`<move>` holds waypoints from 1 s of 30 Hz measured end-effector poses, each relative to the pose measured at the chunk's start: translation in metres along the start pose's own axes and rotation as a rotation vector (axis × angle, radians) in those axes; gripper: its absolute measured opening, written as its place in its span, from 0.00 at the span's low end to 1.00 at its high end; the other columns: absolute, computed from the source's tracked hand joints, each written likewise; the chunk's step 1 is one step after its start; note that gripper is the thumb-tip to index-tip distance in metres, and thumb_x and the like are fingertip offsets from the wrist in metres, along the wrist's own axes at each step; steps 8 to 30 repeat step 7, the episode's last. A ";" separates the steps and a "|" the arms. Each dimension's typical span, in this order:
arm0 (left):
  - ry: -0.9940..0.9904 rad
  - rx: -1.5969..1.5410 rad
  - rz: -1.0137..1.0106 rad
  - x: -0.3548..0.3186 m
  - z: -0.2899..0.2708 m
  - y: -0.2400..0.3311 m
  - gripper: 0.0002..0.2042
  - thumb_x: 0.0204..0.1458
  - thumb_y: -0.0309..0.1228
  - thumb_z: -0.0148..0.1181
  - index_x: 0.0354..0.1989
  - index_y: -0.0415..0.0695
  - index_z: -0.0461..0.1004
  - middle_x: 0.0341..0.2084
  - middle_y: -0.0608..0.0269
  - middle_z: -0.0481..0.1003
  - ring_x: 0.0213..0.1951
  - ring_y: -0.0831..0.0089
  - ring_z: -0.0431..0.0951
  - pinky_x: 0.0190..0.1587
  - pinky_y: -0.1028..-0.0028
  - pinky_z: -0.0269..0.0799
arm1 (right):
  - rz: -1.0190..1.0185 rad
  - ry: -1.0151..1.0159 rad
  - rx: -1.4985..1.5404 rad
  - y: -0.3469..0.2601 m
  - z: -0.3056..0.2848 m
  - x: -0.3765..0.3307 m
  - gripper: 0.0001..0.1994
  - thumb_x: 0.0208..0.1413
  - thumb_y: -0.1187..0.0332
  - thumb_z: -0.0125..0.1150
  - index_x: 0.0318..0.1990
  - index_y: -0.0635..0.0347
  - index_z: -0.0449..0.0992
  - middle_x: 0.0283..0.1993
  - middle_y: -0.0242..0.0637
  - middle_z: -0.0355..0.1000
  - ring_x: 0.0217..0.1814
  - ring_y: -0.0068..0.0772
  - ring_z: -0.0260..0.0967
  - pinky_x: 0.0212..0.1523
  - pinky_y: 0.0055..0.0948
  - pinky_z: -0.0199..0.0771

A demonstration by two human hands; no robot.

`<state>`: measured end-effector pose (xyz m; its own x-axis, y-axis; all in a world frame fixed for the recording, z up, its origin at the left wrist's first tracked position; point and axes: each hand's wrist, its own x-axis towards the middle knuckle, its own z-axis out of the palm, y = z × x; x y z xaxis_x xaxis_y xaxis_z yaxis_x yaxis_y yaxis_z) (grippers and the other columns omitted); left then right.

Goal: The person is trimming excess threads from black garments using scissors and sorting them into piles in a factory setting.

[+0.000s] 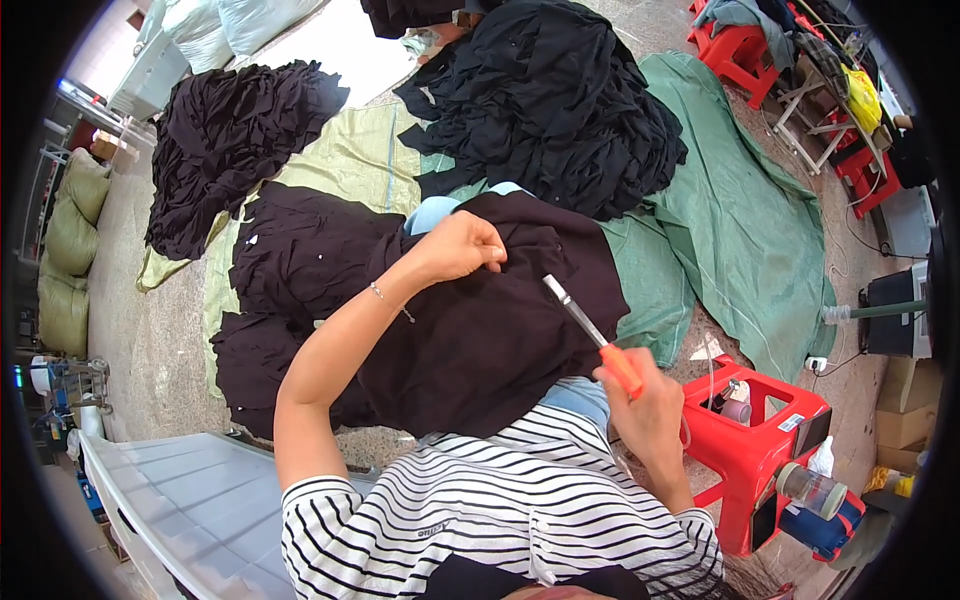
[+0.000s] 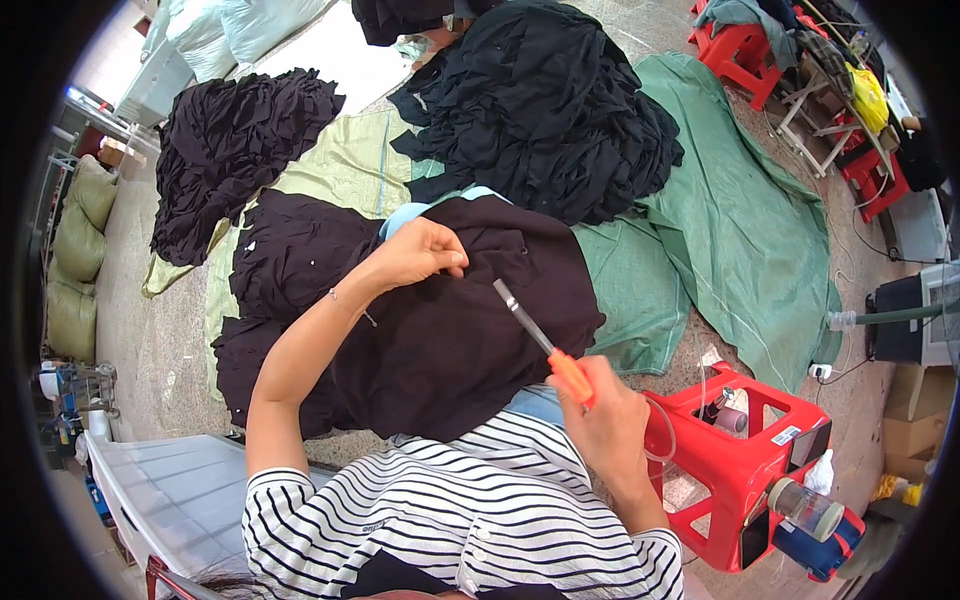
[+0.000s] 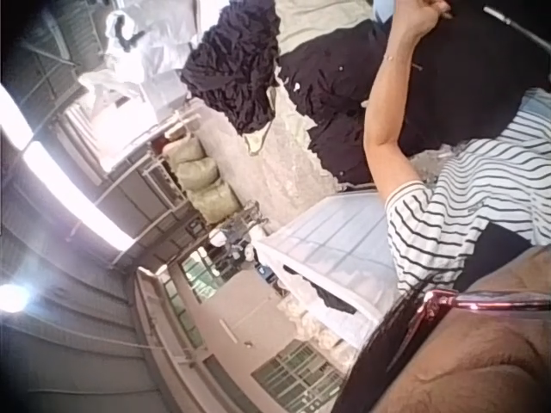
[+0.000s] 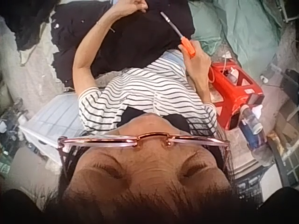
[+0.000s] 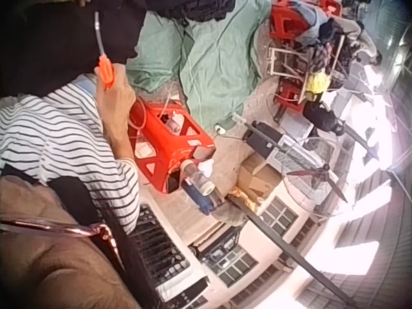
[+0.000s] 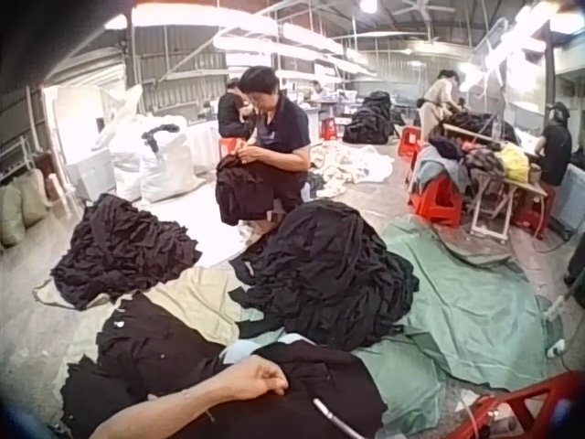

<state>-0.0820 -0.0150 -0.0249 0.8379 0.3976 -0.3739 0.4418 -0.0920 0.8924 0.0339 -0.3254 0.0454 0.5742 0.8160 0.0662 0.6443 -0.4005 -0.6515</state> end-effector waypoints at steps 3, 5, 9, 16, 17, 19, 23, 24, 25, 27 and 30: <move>0.457 0.370 0.141 0.008 -0.006 0.017 0.15 0.52 0.40 0.65 0.38 0.39 0.81 0.37 0.54 0.81 0.36 0.63 0.82 0.41 0.65 0.76 | 0.130 0.146 0.091 0.013 -0.005 0.008 0.13 0.57 0.62 0.67 0.43 0.59 0.74 0.27 0.46 0.75 0.28 0.52 0.76 0.27 0.40 0.72; 0.561 0.605 0.061 0.028 -0.017 0.008 0.28 0.50 0.54 0.63 0.48 0.41 0.79 0.47 0.46 0.78 0.50 0.53 0.78 0.52 0.60 0.72 | 0.144 0.202 0.083 0.016 -0.009 0.012 0.12 0.58 0.63 0.66 0.44 0.59 0.74 0.26 0.46 0.75 0.27 0.51 0.76 0.27 0.39 0.71; 0.182 0.628 -0.258 0.043 -0.026 0.021 0.34 0.52 0.61 0.57 0.58 0.46 0.75 0.57 0.46 0.73 0.60 0.51 0.71 0.61 0.59 0.67 | 0.119 0.251 0.057 0.018 -0.012 0.017 0.13 0.58 0.63 0.66 0.46 0.59 0.74 0.26 0.47 0.75 0.28 0.50 0.76 0.27 0.39 0.72; 0.182 0.628 -0.258 0.043 -0.026 0.021 0.34 0.52 0.61 0.57 0.58 0.46 0.75 0.57 0.46 0.73 0.60 0.51 0.71 0.61 0.59 0.67 | 0.119 0.251 0.057 0.018 -0.012 0.017 0.13 0.58 0.63 0.66 0.46 0.59 0.74 0.26 0.47 0.75 0.28 0.50 0.76 0.27 0.39 0.72; 0.182 0.628 -0.258 0.043 -0.026 0.021 0.34 0.52 0.61 0.57 0.58 0.46 0.75 0.57 0.46 0.73 0.60 0.51 0.71 0.61 0.59 0.67 | 0.119 0.251 0.057 0.018 -0.012 0.017 0.13 0.58 0.63 0.66 0.46 0.59 0.74 0.26 0.47 0.75 0.28 0.50 0.76 0.27 0.39 0.72; 0.182 0.628 -0.258 0.043 -0.026 0.021 0.34 0.52 0.61 0.57 0.58 0.46 0.75 0.57 0.46 0.73 0.60 0.51 0.71 0.61 0.59 0.67 | 0.119 0.251 0.057 0.018 -0.012 0.017 0.13 0.58 0.63 0.66 0.46 0.59 0.74 0.26 0.47 0.75 0.28 0.50 0.76 0.27 0.39 0.72; 0.182 0.628 -0.258 0.043 -0.026 0.021 0.34 0.52 0.61 0.57 0.58 0.46 0.75 0.57 0.46 0.73 0.60 0.51 0.71 0.61 0.59 0.67 | 0.119 0.251 0.057 0.018 -0.012 0.017 0.13 0.58 0.63 0.66 0.46 0.59 0.74 0.26 0.47 0.75 0.28 0.50 0.76 0.27 0.39 0.72; 0.182 0.628 -0.258 0.043 -0.026 0.021 0.34 0.52 0.61 0.57 0.58 0.46 0.75 0.57 0.46 0.73 0.60 0.51 0.71 0.61 0.59 0.67 | 0.119 0.251 0.057 0.018 -0.012 0.017 0.13 0.58 0.63 0.66 0.46 0.59 0.74 0.26 0.47 0.75 0.28 0.50 0.76 0.27 0.39 0.72; 0.182 0.628 -0.258 0.043 -0.026 0.021 0.34 0.52 0.61 0.57 0.58 0.46 0.75 0.57 0.46 0.73 0.60 0.51 0.71 0.61 0.59 0.67 | 0.119 0.251 0.057 0.018 -0.012 0.017 0.13 0.58 0.63 0.66 0.46 0.59 0.74 0.26 0.47 0.75 0.28 0.50 0.76 0.27 0.39 0.72; 0.182 0.628 -0.258 0.043 -0.026 0.021 0.34 0.52 0.61 0.57 0.58 0.46 0.75 0.57 0.46 0.73 0.60 0.51 0.71 0.61 0.59 0.67 | 0.119 0.251 0.057 0.018 -0.012 0.017 0.13 0.58 0.63 0.66 0.46 0.59 0.74 0.26 0.47 0.75 0.28 0.50 0.76 0.27 0.39 0.72; 0.182 0.628 -0.258 0.043 -0.026 0.021 0.34 0.52 0.61 0.57 0.58 0.46 0.75 0.57 0.46 0.73 0.60 0.51 0.71 0.61 0.59 0.67 | 0.119 0.251 0.057 0.018 -0.012 0.017 0.13 0.58 0.63 0.66 0.46 0.59 0.74 0.26 0.47 0.75 0.28 0.50 0.76 0.27 0.39 0.72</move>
